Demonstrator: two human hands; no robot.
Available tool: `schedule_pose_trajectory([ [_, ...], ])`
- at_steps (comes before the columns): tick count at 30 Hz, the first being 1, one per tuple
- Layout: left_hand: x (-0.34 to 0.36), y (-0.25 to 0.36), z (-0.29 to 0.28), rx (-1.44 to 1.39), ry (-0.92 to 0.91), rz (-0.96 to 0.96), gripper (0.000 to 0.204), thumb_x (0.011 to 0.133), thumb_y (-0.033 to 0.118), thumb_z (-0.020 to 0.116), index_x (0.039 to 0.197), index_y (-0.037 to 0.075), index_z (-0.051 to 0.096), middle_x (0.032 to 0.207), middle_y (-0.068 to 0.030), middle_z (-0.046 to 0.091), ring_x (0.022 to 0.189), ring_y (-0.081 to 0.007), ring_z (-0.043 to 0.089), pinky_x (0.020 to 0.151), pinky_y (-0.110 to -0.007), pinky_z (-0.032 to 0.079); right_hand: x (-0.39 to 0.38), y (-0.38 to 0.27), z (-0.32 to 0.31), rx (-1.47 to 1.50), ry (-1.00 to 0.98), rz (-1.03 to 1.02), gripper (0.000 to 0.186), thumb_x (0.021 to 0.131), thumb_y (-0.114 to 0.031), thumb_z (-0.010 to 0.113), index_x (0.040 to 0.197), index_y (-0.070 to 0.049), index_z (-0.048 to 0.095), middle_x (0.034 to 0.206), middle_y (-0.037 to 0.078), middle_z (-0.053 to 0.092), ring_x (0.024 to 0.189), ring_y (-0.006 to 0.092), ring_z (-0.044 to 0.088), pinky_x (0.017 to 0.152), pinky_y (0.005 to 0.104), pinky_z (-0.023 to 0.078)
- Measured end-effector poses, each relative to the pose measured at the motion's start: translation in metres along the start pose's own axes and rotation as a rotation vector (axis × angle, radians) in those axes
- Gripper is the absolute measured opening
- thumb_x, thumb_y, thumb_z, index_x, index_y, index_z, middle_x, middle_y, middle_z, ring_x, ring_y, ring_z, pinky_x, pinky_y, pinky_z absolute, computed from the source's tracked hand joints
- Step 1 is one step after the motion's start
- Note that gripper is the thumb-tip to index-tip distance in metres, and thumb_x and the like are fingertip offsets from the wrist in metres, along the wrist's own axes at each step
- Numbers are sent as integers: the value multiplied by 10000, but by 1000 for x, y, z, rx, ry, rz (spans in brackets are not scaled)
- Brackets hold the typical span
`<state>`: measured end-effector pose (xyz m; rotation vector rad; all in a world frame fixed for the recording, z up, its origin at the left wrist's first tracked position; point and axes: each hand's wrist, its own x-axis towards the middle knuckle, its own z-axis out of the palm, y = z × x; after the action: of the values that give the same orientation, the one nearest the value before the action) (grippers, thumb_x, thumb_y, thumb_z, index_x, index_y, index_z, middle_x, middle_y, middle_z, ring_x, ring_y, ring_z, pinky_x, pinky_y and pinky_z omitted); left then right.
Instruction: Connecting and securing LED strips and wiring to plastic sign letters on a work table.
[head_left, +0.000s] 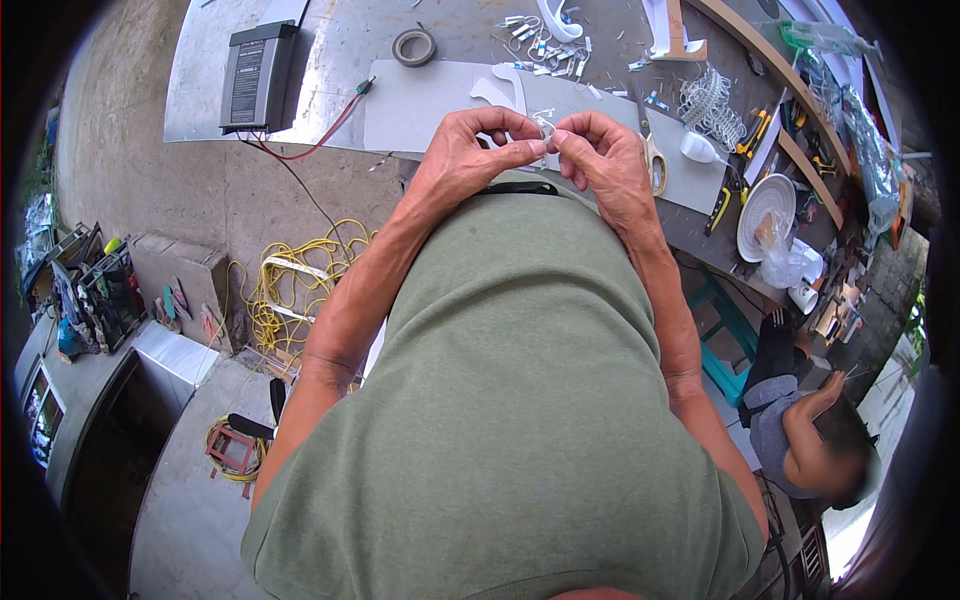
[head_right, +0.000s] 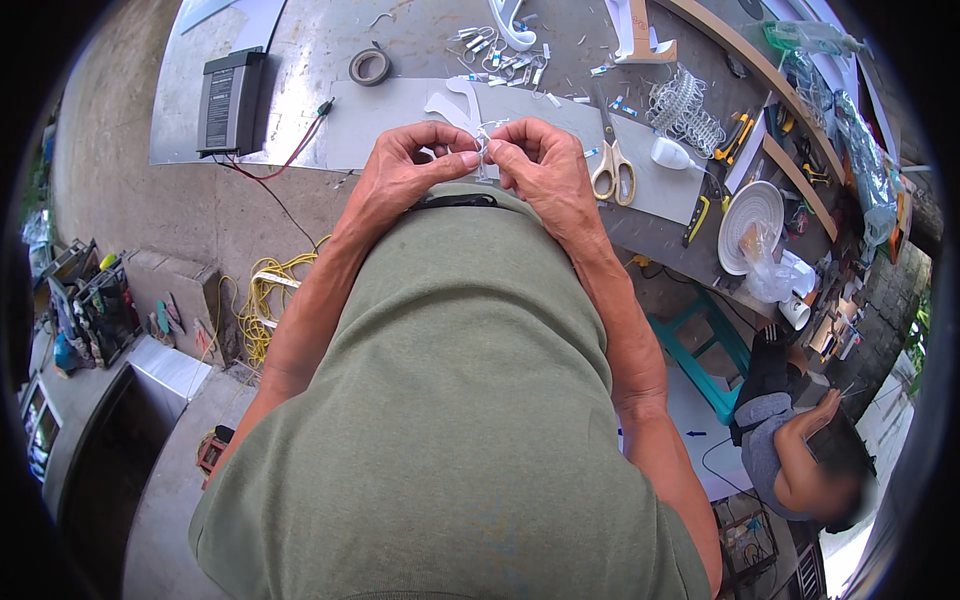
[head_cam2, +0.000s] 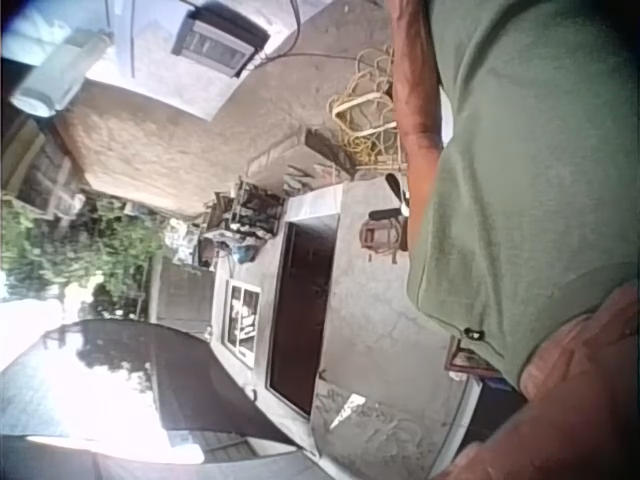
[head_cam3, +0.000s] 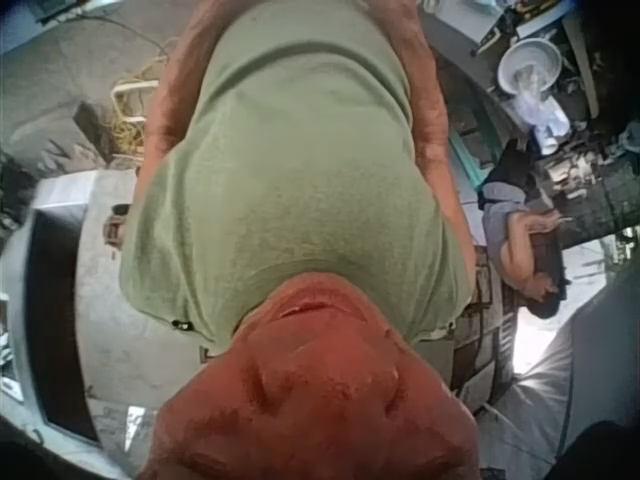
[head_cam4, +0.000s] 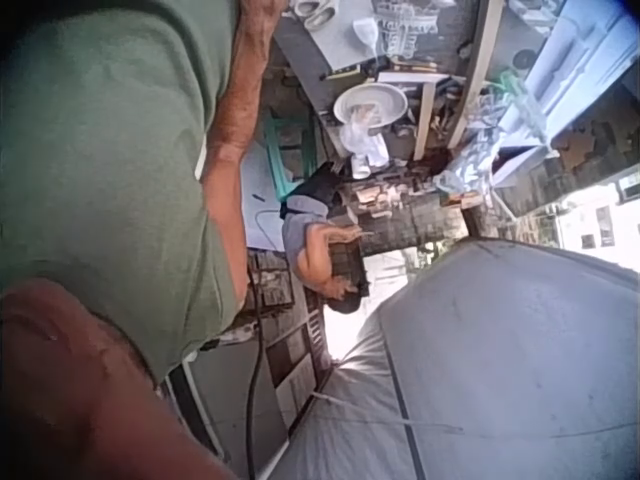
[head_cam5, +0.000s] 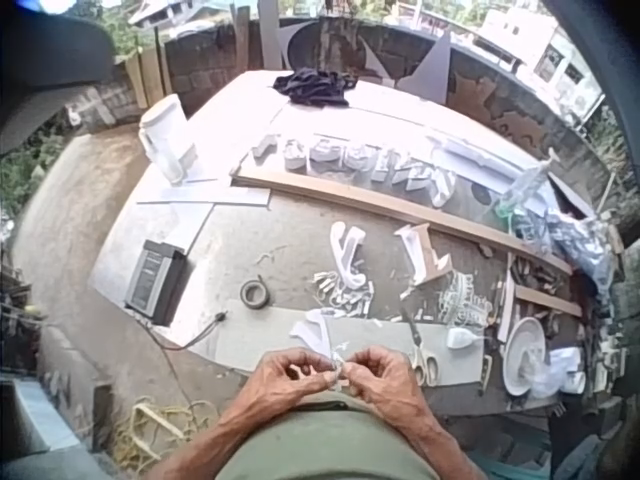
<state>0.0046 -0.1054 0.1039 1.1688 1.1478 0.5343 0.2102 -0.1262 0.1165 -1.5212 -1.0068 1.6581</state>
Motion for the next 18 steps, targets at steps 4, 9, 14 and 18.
schedule_pose_trajectory([
  [4,4,-2,2,-151,-8,-3,238,858,199,794,993,11,739,896,-49,710,836,-110,631,764,-260,501,3,5,0,85,-29,1,175,930,-154,695,1014,-2,676,756,14,655,612,34,569,455,156,395],
  [9,7,2,1,-269,-32,-8,200,882,171,774,981,3,731,868,-47,711,778,-100,630,694,-245,512,2,0,1,-22,13,-115,190,935,-150,679,1056,-3,682,846,39,682,727,78,613,586,222,494],
  [14,9,9,-11,-157,-127,59,214,884,184,775,983,1,725,835,-34,706,743,-81,624,648,-234,513,7,-3,-3,-168,-16,-294,259,929,-154,672,1165,-50,695,974,48,714,888,142,648,798,328,543],
  [18,9,10,-20,-29,-163,60,225,883,194,775,990,4,722,821,-19,693,726,-67,603,643,-224,497,8,-6,-2,-228,-124,-352,289,903,-180,702,1169,-69,712,1027,56,736,895,150,654,849,332,524],
])
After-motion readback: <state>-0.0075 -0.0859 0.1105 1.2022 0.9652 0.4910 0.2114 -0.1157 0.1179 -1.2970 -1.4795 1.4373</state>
